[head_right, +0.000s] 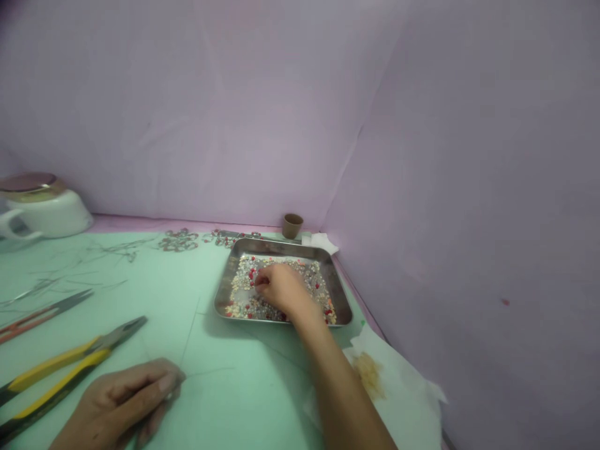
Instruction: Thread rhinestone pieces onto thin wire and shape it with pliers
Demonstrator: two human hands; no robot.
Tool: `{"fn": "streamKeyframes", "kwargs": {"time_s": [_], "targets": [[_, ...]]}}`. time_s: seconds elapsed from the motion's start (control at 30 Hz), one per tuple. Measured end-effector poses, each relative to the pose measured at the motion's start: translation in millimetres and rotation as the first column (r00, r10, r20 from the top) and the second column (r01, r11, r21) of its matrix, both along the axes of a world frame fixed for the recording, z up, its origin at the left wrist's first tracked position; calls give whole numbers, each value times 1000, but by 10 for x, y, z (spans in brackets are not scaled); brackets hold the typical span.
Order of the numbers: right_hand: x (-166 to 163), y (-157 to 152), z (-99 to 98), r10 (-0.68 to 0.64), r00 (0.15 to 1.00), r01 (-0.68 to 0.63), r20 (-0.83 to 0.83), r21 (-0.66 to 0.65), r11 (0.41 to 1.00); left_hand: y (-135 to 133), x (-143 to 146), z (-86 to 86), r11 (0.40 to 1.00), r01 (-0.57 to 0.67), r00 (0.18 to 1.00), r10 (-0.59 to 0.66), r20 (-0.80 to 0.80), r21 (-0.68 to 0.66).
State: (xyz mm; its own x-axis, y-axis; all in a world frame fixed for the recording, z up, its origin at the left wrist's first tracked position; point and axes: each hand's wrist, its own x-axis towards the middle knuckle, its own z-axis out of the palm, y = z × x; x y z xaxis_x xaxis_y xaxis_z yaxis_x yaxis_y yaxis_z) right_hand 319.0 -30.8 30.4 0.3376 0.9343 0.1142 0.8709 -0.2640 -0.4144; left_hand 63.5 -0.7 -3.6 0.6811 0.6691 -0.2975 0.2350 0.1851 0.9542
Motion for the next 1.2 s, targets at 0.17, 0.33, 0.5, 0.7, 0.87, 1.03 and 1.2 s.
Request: {"fn": "streamKeyframes", "kwargs": {"time_s": [0.17,0.33,0.5,0.7,0.87,1.03,1.2], "targets": [[-101,51,-59,61,993,-47,105,-129,991,-25,28,32,999,-40,999,40,-4,3],[-32,6,9,-17,983,56,184,-207,977,-70,48,97,996,-94,995,94,-24,-5],[30,-47,78,-117,964,163,238,-181,970,-77,53,115,995,-98,995,98,-25,11],[-32,-7,30,-69,979,104,194,-175,979,-64,47,116,996,-90,996,91,-25,12],[8,-1,-12,-69,973,86,219,-72,994,-49,42,99,999,-39,998,40,-39,11],[-16,20,-81,84,986,-82,144,-25,996,-67,45,114,997,-81,996,81,-27,22],[-77,35,-134,160,975,-150,156,-73,986,-12,14,13,1000,20,1000,-20,-17,6]]}}
